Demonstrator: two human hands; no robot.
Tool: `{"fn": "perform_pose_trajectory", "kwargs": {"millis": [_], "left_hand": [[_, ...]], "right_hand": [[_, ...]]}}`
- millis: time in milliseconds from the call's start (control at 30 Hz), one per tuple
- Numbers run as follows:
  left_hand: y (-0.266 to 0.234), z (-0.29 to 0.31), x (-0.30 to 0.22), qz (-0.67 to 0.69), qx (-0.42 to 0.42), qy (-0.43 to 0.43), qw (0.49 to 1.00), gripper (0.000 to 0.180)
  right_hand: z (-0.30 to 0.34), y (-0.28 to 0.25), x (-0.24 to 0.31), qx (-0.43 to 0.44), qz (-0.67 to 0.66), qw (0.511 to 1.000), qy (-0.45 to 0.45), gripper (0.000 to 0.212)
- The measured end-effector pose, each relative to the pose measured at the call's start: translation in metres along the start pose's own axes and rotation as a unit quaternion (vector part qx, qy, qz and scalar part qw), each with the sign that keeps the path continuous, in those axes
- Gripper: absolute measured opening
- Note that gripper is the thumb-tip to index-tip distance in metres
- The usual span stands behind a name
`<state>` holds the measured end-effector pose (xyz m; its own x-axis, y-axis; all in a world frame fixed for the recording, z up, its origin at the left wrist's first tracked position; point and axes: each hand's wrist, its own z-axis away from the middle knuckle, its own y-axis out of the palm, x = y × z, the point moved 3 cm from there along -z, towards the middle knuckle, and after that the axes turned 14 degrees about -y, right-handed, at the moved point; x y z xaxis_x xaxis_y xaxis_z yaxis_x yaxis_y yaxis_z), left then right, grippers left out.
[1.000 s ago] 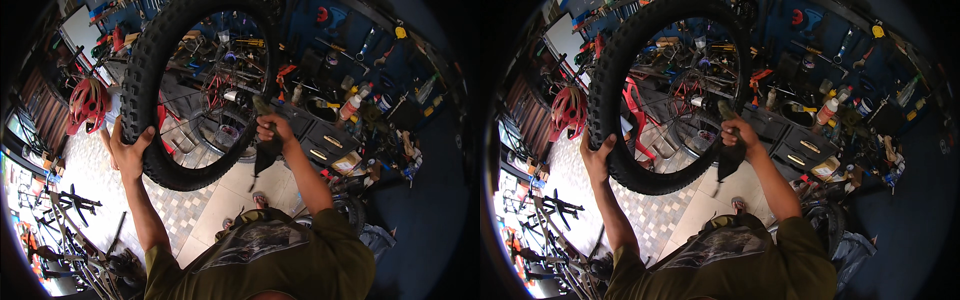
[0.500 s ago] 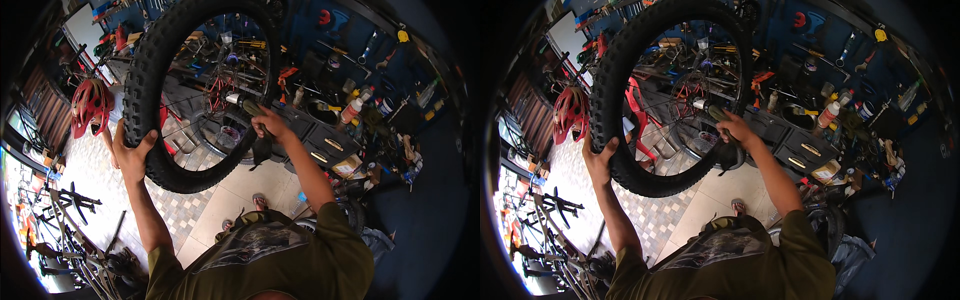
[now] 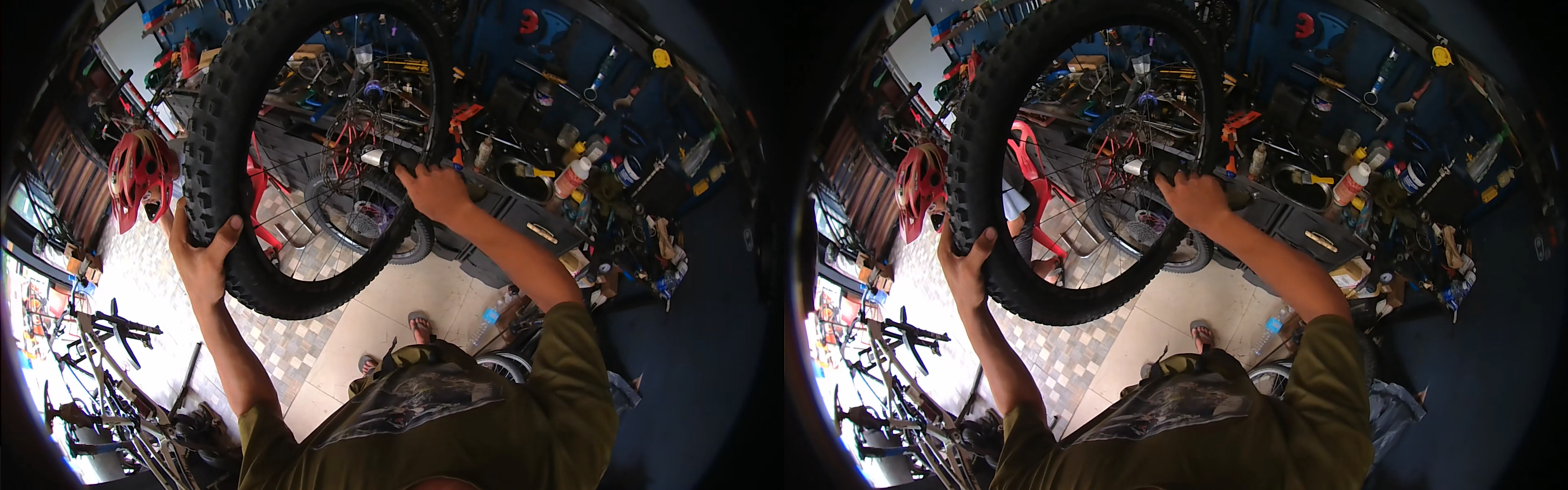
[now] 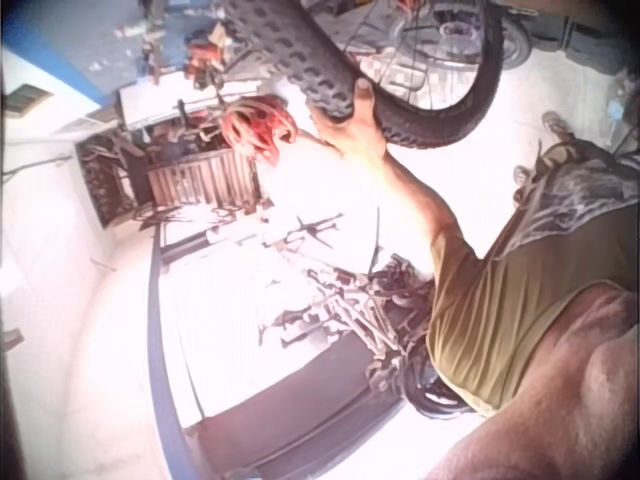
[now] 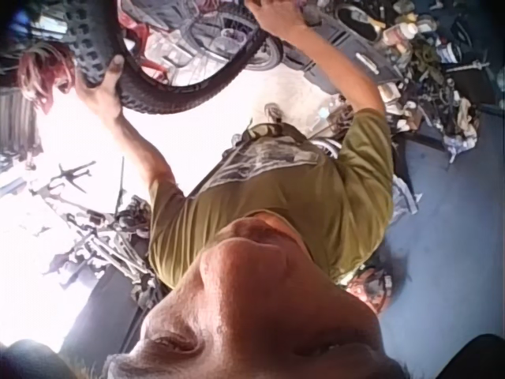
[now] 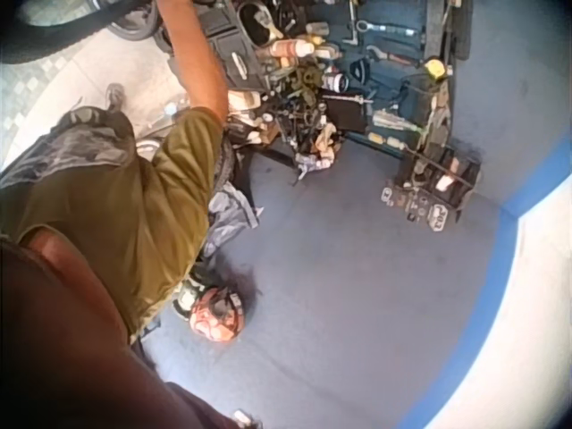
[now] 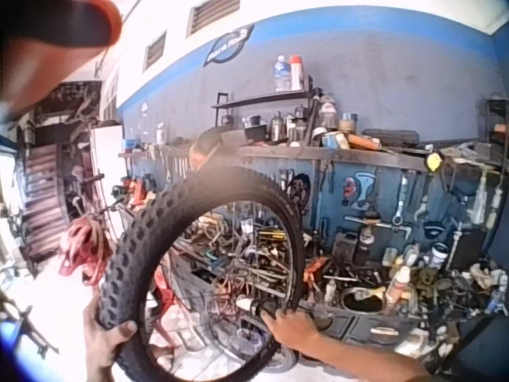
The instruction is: The person sits on the floor and cleans the cassette and spokes of a bicycle wheel using a rag. They then stand, wipe the tire and rim, and place the wheel on a workbench before searching through a cluttered toolbox.
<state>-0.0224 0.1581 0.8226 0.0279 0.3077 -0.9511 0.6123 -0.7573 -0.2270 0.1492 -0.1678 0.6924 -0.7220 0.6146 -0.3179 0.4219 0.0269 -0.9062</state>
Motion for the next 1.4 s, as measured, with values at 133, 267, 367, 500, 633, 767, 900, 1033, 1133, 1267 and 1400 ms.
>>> {"fn": "perform_pose_trajectory", "kwargs": {"millis": [133, 267, 367, 500, 633, 767, 900, 1033, 1133, 1267, 1400], "left_hand": [[-0.006, -0.001, -0.001, -0.005, -0.006, 0.001, 1.000, 0.093], [-0.003, -0.008, 0.005, -0.005, 0.003, -0.003, 1.000, 0.094], [-0.010, -0.013, 0.015, -0.015, 0.002, -0.005, 1.000, 0.095], [-0.007, -0.014, 0.015, -0.025, 0.001, 0.000, 1.000, 0.097], [-0.011, -0.011, 0.012, -0.031, -0.009, 0.001, 0.999, 0.098], [-0.009, -0.006, 0.010, -0.044, -0.014, 0.009, 0.999, 0.097], [-0.002, 0.001, 0.003, -0.031, -0.001, 0.023, 0.999, 0.092], [-0.002, 0.004, 0.001, -0.026, 0.000, 0.030, 0.999, 0.089], [-0.002, 0.006, 0.000, -0.028, -0.002, 0.030, 0.999, 0.090], [-0.008, 0.003, 0.004, -0.037, -0.007, 0.011, 0.999, 0.094], [-0.003, -0.001, 0.004, -0.024, 0.005, 0.021, 0.999, 0.091]], "right_hand": [[-0.017, -0.006, 0.015, -0.003, -0.214, 0.974, 0.078, 0.039], [-0.020, 0.021, 0.004, -0.131, -0.579, 0.788, 0.163, 0.028], [-0.006, 0.032, -0.001, -0.048, -0.945, 0.243, 0.214, 0.024], [0.029, 0.040, -0.006, -0.122, -0.981, 0.072, 0.133, 0.028], [0.031, 0.016, 0.011, -0.163, -0.979, 0.021, 0.120, 0.018], [0.018, 0.005, 0.019, -0.162, -0.976, 0.041, 0.137, 0.009], [0.010, 0.014, 0.014, -0.129, -0.979, 0.061, 0.146, 0.007], [0.005, 0.025, 0.020, -0.106, -0.964, 0.126, 0.208, 0.007], [0.002, 0.024, 0.030, -0.130, -0.913, 0.286, 0.261, 0.017], [-0.001, 0.017, 0.037, -0.107, -0.837, 0.475, 0.252, 0.063], [0.005, 0.045, 0.033, -0.157, -0.639, 0.733, 0.170, 0.083]]}}
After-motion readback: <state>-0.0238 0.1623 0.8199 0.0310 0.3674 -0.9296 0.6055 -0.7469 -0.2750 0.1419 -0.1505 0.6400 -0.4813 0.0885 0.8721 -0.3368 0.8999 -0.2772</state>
